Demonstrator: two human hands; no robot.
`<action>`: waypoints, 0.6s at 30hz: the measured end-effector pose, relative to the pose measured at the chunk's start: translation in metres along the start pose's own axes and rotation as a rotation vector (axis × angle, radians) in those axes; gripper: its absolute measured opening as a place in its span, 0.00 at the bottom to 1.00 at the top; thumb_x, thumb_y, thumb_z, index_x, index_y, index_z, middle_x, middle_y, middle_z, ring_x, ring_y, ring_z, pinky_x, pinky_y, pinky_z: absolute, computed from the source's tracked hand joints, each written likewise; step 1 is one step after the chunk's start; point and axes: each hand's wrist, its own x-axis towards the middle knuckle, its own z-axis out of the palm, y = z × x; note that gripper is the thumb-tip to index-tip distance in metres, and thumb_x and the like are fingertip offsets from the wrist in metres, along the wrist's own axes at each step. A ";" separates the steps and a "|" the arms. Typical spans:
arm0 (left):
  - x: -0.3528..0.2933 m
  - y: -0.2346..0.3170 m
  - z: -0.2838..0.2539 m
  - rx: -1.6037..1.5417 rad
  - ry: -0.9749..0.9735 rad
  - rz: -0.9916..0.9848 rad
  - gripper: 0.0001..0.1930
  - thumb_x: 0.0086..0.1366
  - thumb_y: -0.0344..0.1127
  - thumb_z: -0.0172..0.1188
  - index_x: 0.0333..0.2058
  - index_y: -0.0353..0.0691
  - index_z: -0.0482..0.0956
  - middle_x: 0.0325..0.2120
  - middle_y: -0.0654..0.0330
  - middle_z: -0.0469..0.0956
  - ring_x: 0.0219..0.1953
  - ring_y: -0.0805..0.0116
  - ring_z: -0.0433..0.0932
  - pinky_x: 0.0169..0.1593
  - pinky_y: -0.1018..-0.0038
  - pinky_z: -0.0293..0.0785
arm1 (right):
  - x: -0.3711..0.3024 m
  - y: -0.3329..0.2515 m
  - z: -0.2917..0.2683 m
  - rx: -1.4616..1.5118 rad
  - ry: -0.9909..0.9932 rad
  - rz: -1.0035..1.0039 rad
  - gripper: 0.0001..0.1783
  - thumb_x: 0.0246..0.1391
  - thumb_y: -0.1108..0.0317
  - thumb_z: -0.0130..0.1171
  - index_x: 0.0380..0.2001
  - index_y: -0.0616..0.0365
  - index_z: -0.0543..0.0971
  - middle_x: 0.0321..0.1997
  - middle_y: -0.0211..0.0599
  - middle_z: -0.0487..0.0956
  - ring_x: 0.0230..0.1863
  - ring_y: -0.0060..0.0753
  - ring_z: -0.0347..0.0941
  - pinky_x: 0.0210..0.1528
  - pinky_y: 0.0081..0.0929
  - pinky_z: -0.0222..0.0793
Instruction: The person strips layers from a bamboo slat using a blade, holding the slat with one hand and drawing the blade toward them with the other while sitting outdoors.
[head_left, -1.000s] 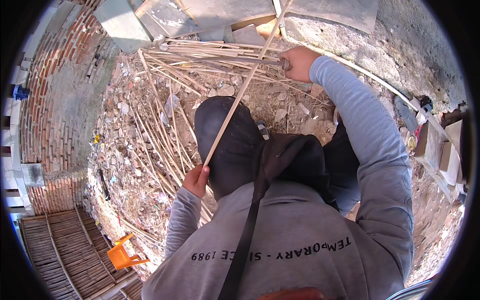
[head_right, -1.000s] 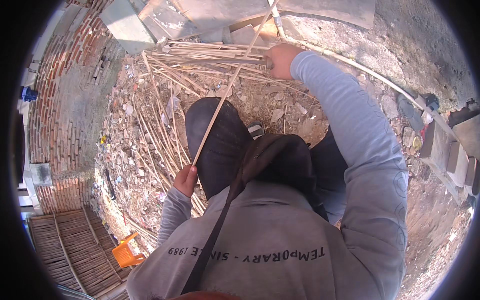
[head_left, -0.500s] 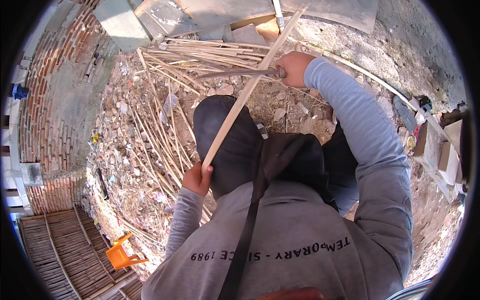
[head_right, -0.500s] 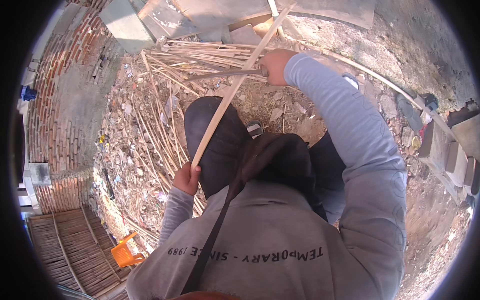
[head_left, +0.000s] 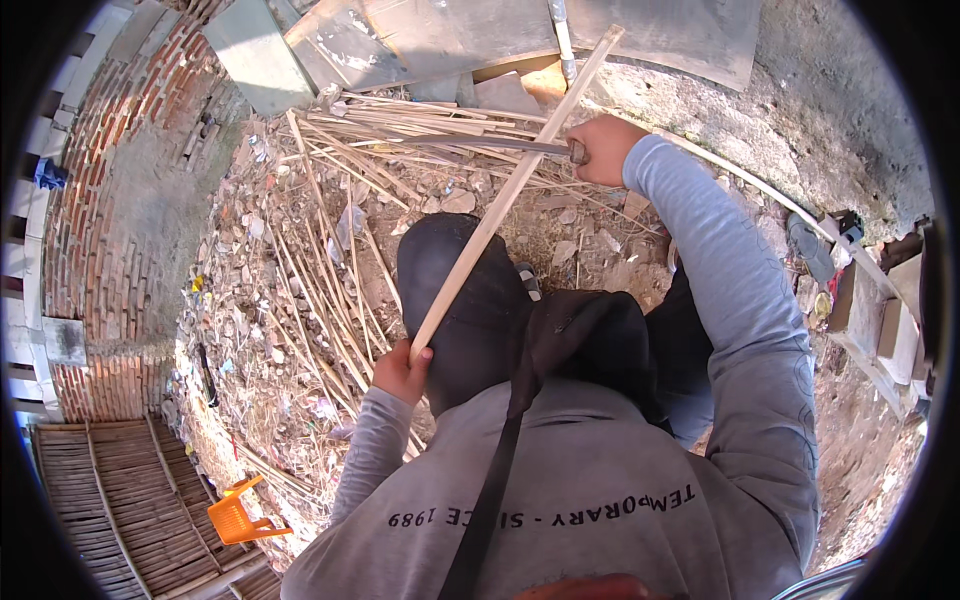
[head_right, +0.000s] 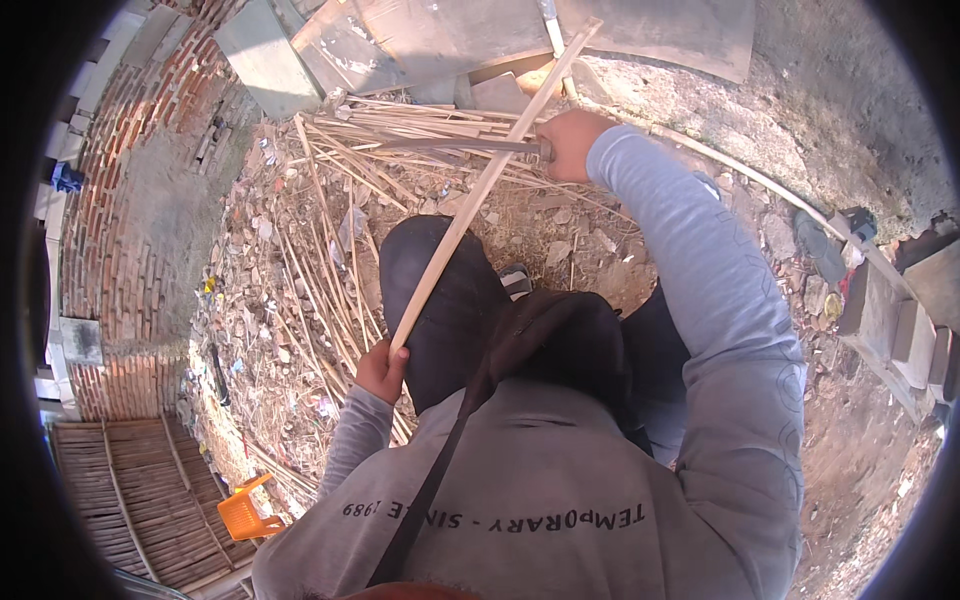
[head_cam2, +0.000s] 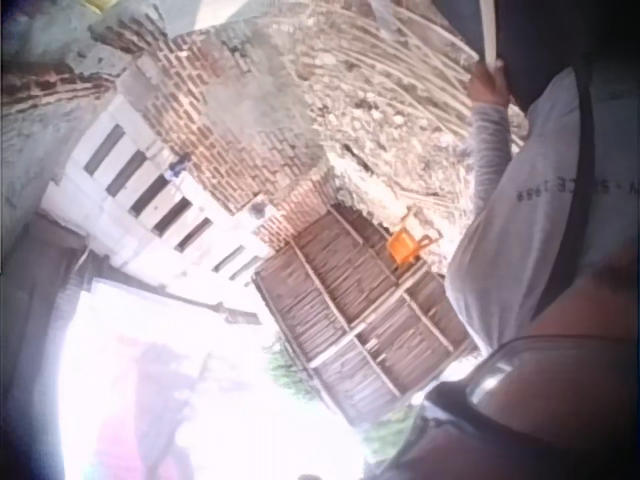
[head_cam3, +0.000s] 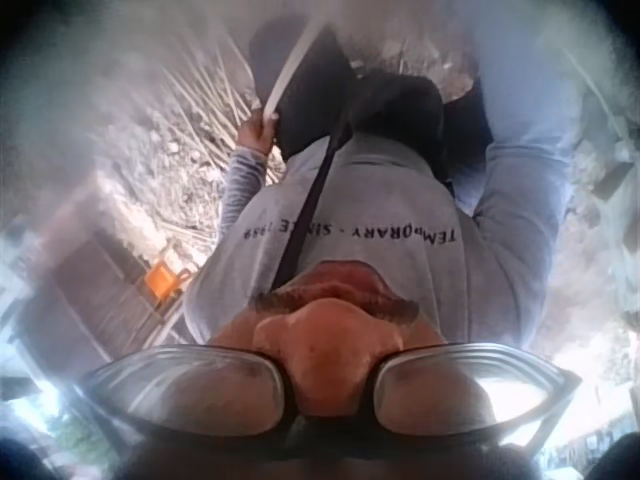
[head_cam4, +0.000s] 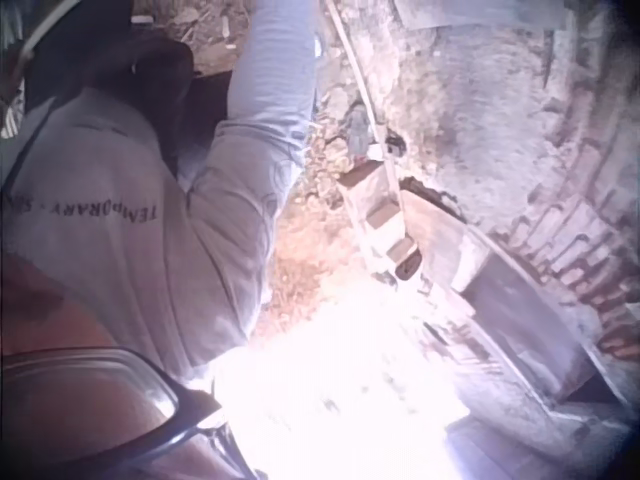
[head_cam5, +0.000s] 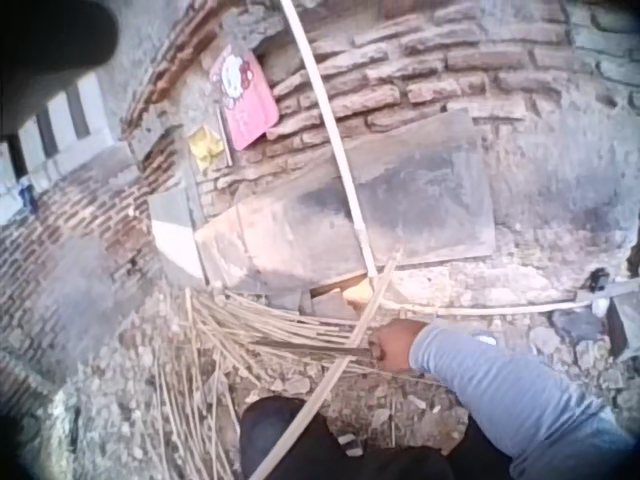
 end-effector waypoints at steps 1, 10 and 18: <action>0.000 0.000 0.000 0.020 -0.010 -0.020 0.25 0.63 0.57 0.55 0.30 0.34 0.72 0.19 0.44 0.75 0.26 0.40 0.77 0.30 0.55 0.70 | -0.002 -0.013 -0.005 -0.003 -0.023 -0.046 0.16 0.41 0.63 0.63 0.34 0.58 0.78 0.30 0.50 0.79 0.37 0.53 0.77 0.43 0.43 0.72; 0.006 0.003 -0.001 0.007 -0.120 -0.064 0.24 0.66 0.55 0.48 0.39 0.37 0.77 0.33 0.40 0.78 0.40 0.38 0.76 0.44 0.51 0.70 | -0.020 -0.030 -0.035 -0.167 0.099 -0.070 0.23 0.45 0.49 0.66 0.40 0.52 0.79 0.28 0.46 0.80 0.34 0.52 0.78 0.39 0.46 0.73; 0.006 -0.012 0.000 -0.032 -0.021 0.074 0.25 0.67 0.54 0.50 0.31 0.32 0.75 0.20 0.47 0.73 0.25 0.53 0.75 0.32 0.62 0.68 | -0.020 -0.046 -0.032 -0.225 0.050 -0.145 0.20 0.41 0.57 0.66 0.40 0.46 0.78 0.28 0.43 0.80 0.35 0.52 0.78 0.39 0.47 0.73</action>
